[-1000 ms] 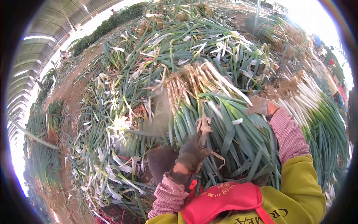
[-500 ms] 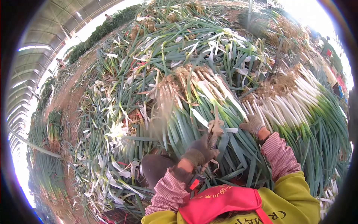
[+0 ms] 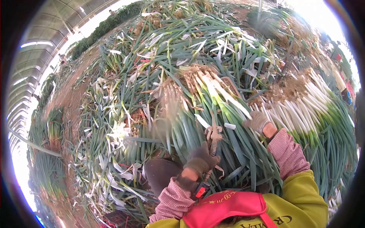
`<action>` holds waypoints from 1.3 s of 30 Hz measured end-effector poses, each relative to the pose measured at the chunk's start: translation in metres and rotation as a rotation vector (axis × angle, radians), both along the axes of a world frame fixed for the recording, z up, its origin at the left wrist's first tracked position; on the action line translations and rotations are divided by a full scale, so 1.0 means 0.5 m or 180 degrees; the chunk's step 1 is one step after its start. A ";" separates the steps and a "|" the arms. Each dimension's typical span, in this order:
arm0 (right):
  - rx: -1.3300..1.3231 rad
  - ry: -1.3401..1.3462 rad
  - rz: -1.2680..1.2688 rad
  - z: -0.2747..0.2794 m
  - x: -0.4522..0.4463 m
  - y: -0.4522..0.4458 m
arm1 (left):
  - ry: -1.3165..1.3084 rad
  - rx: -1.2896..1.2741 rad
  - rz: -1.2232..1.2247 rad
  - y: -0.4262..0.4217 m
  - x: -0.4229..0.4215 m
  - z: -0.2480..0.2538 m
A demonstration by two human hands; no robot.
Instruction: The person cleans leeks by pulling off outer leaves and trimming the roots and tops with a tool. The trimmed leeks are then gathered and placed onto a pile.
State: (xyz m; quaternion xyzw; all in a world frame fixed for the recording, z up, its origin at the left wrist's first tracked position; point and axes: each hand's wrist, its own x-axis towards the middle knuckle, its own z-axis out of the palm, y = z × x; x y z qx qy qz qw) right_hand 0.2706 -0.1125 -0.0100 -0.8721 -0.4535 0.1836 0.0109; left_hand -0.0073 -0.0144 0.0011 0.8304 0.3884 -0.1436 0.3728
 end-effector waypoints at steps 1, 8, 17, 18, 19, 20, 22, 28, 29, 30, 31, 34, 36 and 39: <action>0.0256 0.0038 -0.0077 0.001 0.007 0.022 | 0.0019 0.0050 -0.0022 0.000 0.001 -0.015; 0.0481 -0.0163 -0.0329 -0.018 -0.047 0.271 | 0.0039 0.0095 0.0100 -0.028 -0.004 0.011; 0.0122 0.0521 -0.0160 -0.065 0.007 0.162 | -0.0180 -0.0049 -0.0354 -0.045 -0.033 0.032; 0.0045 0.0713 -0.0040 -0.051 -0.002 0.130 | -0.0629 0.0373 -0.0161 -0.035 -0.029 -0.031; 0.0176 0.0782 -0.0067 -0.021 -0.029 0.084 | -0.1066 0.0784 0.0037 -0.010 -0.032 -0.152; 0.0302 0.0859 -0.0078 0.002 -0.057 0.042 | -0.0763 0.0439 0.0411 -0.004 -0.047 -0.092; 0.0494 0.1889 -0.0605 -0.013 -0.069 -0.023 | -0.0853 0.0325 0.0535 -0.001 -0.069 -0.066; 0.1179 0.3528 -0.2033 -0.042 -0.136 -0.107 | -0.0600 0.0188 -0.0211 -0.123 -0.069 0.004; 0.1213 0.3455 -0.2029 -0.071 -0.131 -0.108 | -0.0363 0.0062 -0.0126 -0.128 -0.059 0.025; 0.1251 0.3379 -0.2026 -0.069 -0.140 -0.107 | -0.0307 0.0068 -0.0098 -0.123 -0.051 0.029; 0.1345 0.3498 -0.2163 -0.065 -0.151 -0.107 | -0.0256 0.0075 -0.0067 -0.115 -0.043 0.032; 0.1230 0.3102 -0.2010 -0.007 -0.191 -0.107 | -0.0268 0.0206 0.0092 -0.082 -0.018 0.018; 0.1324 0.3441 -0.2044 -0.056 -0.176 -0.111 | -0.0413 0.0210 0.0156 -0.048 0.003 -0.010; 0.1432 0.3826 -0.2128 -0.086 -0.166 -0.114 | -0.0590 0.0062 0.0174 -0.004 0.032 -0.025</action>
